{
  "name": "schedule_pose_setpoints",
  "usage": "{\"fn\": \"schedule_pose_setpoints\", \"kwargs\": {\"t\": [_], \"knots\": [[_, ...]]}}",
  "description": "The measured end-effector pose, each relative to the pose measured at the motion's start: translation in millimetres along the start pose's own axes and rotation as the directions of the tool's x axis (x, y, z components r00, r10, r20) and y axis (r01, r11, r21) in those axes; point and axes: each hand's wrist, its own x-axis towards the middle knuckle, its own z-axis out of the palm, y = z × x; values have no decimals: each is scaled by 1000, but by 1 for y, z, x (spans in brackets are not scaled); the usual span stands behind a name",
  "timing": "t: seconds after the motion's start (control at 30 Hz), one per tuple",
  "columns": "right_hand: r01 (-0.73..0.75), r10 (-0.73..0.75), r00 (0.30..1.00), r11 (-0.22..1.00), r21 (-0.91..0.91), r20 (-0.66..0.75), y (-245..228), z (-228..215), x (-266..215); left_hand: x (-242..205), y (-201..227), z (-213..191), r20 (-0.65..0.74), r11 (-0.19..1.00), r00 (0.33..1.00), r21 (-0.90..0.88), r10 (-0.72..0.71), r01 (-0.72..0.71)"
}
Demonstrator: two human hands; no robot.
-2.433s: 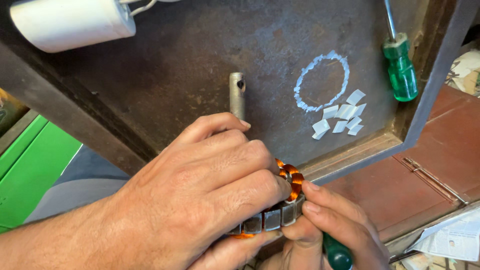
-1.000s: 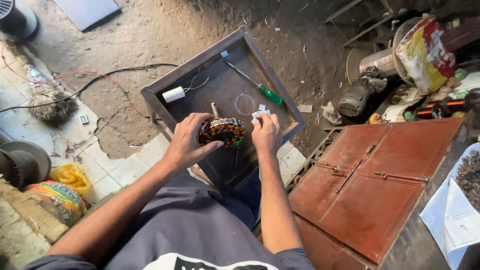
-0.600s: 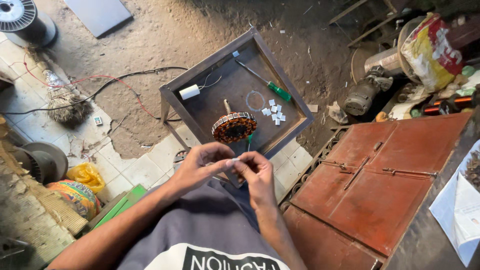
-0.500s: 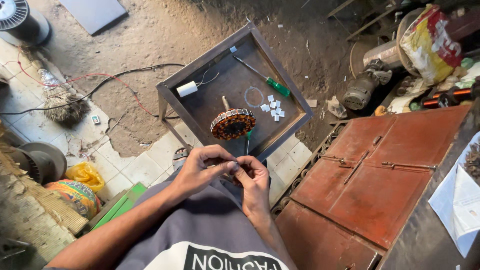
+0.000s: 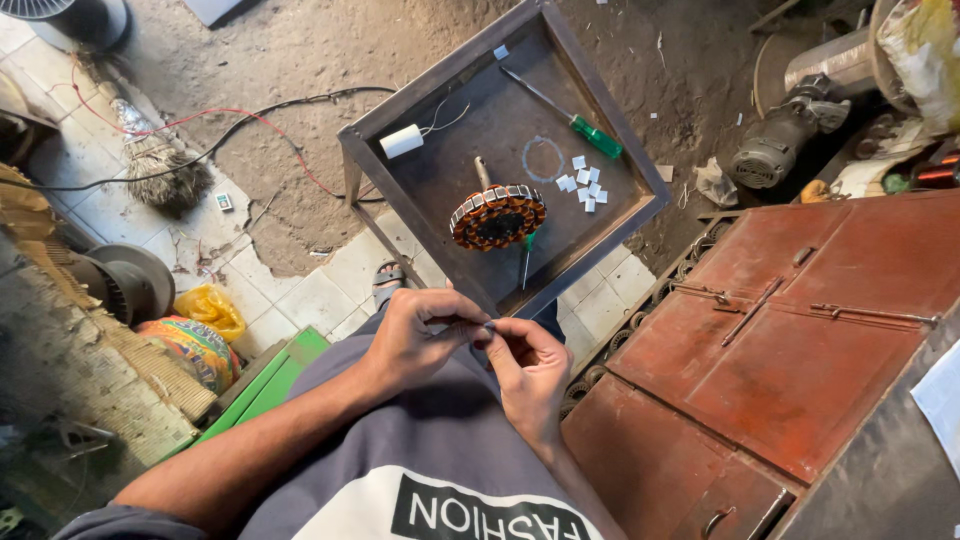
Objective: The person inserts small white rectangular insulating spacers into the slots of a copper-wound motor stator. They use a green-handled screwdriver to push the spacers into place and adjust the copper windings. The task is performed repeatedly on a single stator component.
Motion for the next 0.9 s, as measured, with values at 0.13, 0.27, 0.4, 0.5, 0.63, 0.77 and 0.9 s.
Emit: {"fn": "schedule_pose_setpoints", "kwargs": {"t": [0.13, 0.27, 0.4, 0.5, 0.63, 0.77, 0.9], "knots": [[42, -41, 999, 998, -54, 20, -10, 4, 1, 0, 4, 1, -79, 994, 992, 56, 101, -97], [26, -22, 997, 998, -51, 75, -23, 6, 3, 3, 7, -2, -106, 986, 984, 100, 145, -135], [125, -124, 992, 988, -96, 20, -31, 7, 5, 3, 8, -2, -119, 970, 965, 102, 233, -222], [173, -174, 985, 981, -87, -7, -28, 7, 7, 2, 11, 0, -85, 958, 966, 176, 245, -227], [237, -243, 970, 958, -161, -23, -15, 5, 10, 1, 13, 5, -111, 947, 961, 233, 253, -222], [303, -330, 942, 915, -267, -63, -8, 4, 8, 0, 16, 7, -85, 960, 976, 212, 202, -180], [339, -401, 912, 854, -394, -84, -13, 4, 6, -1, 16, 11, -74, 973, 987, 192, 144, -128]]}}
